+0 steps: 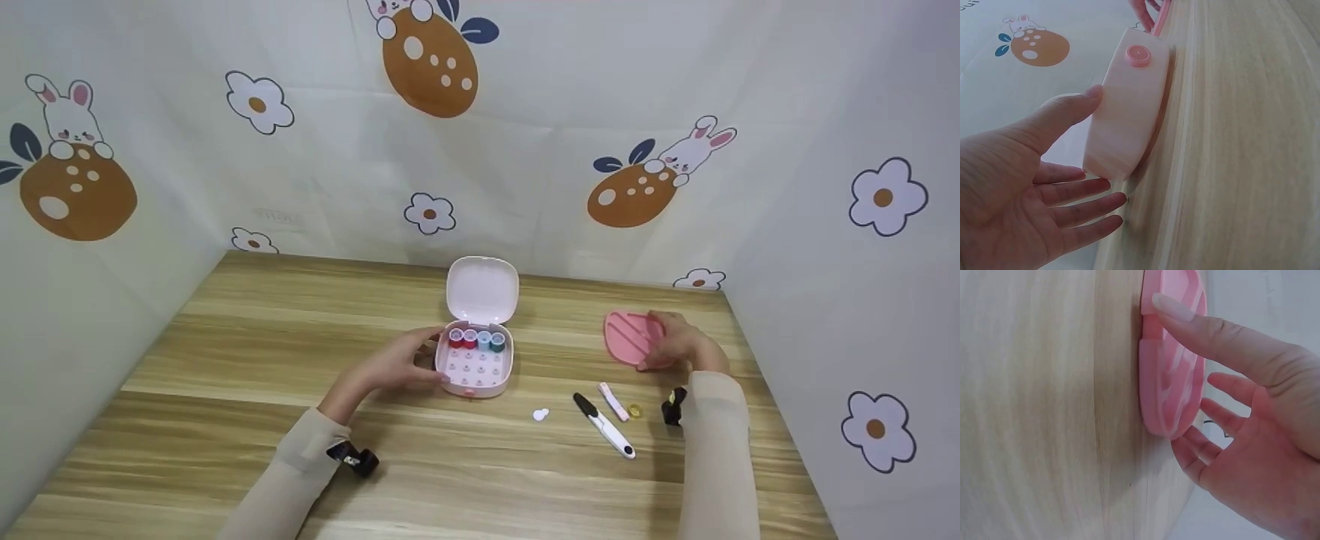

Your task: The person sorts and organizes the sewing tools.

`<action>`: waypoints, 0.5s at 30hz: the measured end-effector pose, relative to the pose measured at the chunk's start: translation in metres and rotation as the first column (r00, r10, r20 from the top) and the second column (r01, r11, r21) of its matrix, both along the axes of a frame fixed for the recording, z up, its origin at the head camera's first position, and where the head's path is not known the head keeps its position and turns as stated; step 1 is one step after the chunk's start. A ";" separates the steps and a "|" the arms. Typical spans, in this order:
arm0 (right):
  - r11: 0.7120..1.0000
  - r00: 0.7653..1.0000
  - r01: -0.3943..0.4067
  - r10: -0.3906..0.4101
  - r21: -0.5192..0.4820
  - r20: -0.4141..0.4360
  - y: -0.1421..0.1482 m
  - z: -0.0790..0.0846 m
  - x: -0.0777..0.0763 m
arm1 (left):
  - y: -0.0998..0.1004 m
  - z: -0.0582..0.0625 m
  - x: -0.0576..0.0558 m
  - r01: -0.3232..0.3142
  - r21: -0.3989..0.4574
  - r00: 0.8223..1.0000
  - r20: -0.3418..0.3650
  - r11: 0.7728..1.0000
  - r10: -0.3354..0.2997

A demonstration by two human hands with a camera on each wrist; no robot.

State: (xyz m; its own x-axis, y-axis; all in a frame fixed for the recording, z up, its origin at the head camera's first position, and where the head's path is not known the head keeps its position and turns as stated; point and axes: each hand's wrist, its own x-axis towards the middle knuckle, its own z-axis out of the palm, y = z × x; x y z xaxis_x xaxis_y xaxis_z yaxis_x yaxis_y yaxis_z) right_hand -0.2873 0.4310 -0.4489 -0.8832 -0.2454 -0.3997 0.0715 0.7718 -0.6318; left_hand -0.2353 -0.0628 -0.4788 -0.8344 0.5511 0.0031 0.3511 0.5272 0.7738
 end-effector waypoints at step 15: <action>0.993 0.998 -0.009 0.001 0.118 0.066 -0.003 0.003 -0.005 | 0.000 0.002 0.000 -0.010 0.001 1.000 0.024 1.000 0.010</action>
State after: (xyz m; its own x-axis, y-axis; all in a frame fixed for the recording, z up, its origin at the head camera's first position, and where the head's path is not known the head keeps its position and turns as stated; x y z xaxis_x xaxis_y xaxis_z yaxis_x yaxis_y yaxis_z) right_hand -0.2925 0.4284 -0.4463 -0.8529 -0.1970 -0.4835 0.1060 0.8414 -0.5299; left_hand -0.2352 -0.0627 -0.4772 -0.8395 0.5431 -0.0164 0.3273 0.5296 0.7826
